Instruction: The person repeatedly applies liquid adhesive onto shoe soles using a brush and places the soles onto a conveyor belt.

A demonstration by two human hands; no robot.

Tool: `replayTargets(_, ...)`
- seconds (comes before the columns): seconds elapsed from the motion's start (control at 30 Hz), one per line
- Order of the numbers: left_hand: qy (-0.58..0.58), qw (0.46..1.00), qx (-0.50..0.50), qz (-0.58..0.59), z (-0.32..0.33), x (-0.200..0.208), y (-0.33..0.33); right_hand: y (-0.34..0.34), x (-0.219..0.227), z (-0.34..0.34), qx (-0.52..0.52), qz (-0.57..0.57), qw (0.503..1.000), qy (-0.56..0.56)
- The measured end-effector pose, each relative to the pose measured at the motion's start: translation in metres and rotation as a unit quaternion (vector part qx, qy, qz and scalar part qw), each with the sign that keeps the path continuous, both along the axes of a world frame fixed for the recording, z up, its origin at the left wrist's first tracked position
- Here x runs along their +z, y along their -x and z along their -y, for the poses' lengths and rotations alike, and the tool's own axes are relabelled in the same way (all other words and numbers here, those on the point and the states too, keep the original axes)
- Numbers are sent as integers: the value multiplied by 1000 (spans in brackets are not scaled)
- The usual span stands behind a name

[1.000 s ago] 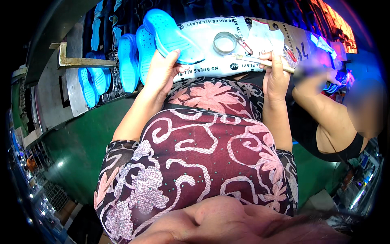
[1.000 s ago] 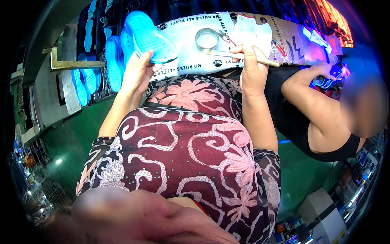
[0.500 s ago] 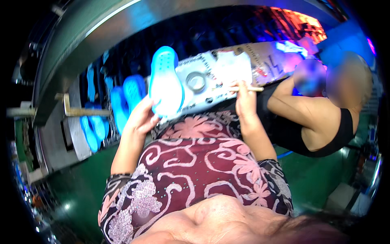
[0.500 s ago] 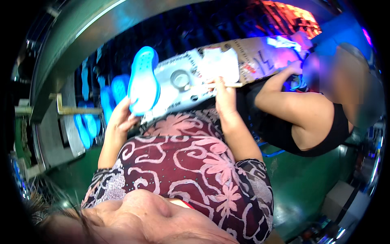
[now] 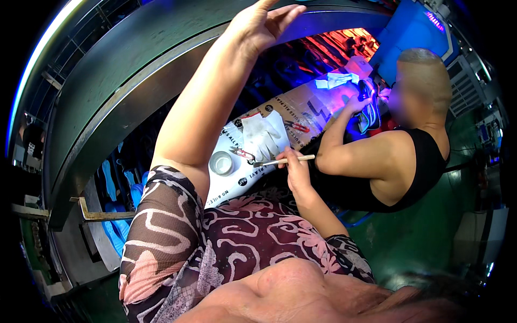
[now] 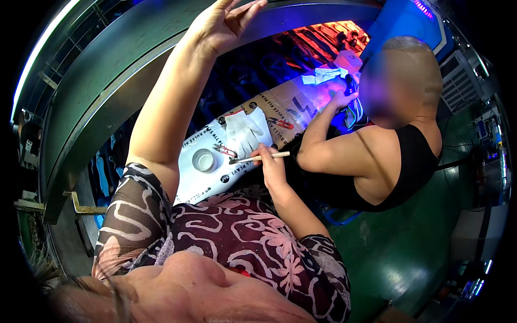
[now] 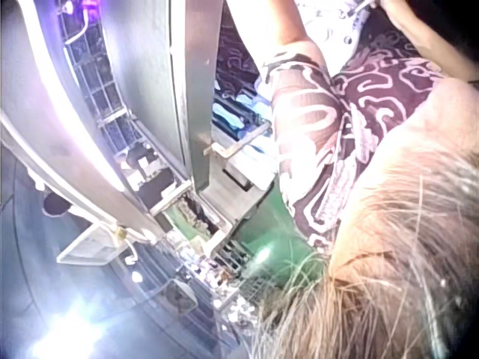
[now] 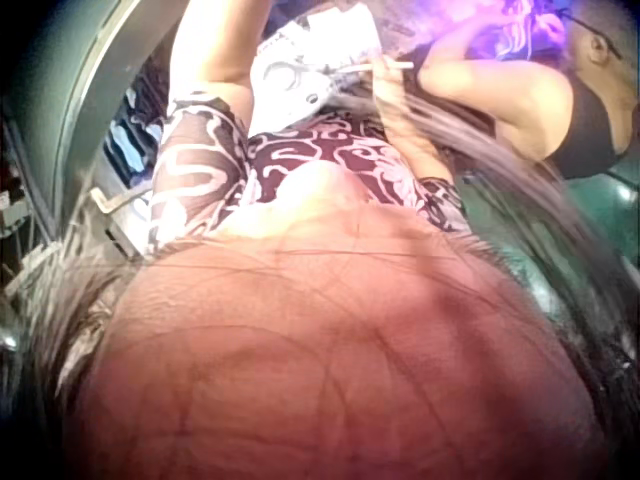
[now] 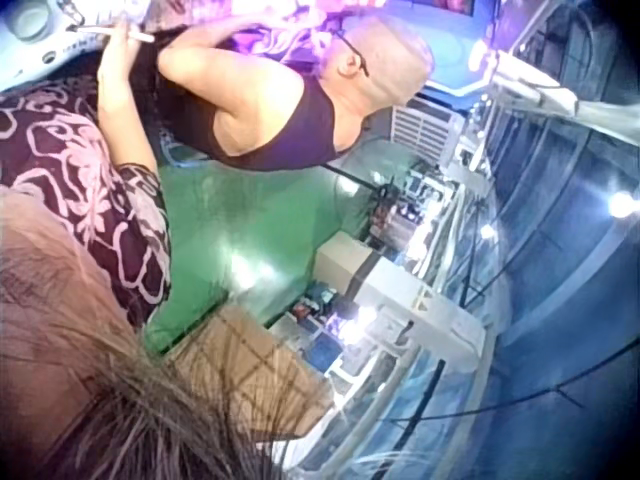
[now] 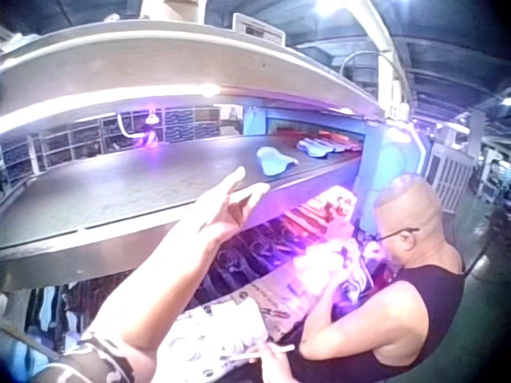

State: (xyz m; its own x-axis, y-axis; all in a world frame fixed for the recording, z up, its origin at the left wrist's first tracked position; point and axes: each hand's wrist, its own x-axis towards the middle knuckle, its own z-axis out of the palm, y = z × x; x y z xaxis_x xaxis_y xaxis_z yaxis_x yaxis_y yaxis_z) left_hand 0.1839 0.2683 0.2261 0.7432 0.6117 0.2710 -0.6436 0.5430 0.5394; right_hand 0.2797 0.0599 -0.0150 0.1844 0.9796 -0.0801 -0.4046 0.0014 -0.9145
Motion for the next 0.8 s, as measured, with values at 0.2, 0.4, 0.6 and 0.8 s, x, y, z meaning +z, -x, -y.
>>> replayTargets(0.2,-44,953,165,-251,89,-64,61,9,-7,0,36,-8,999,9)
replayTargets(0.4,57,755,351,-551,190,-180,240,15,-24,-5,57,-28,997,42)
replayTargets(0.6,-142,390,466,-782,285,-240,322,25,-30,-13,83,-17,995,61)
replayTargets(0.8,-109,251,316,-908,279,-255,307,40,-15,-20,133,16,990,52)
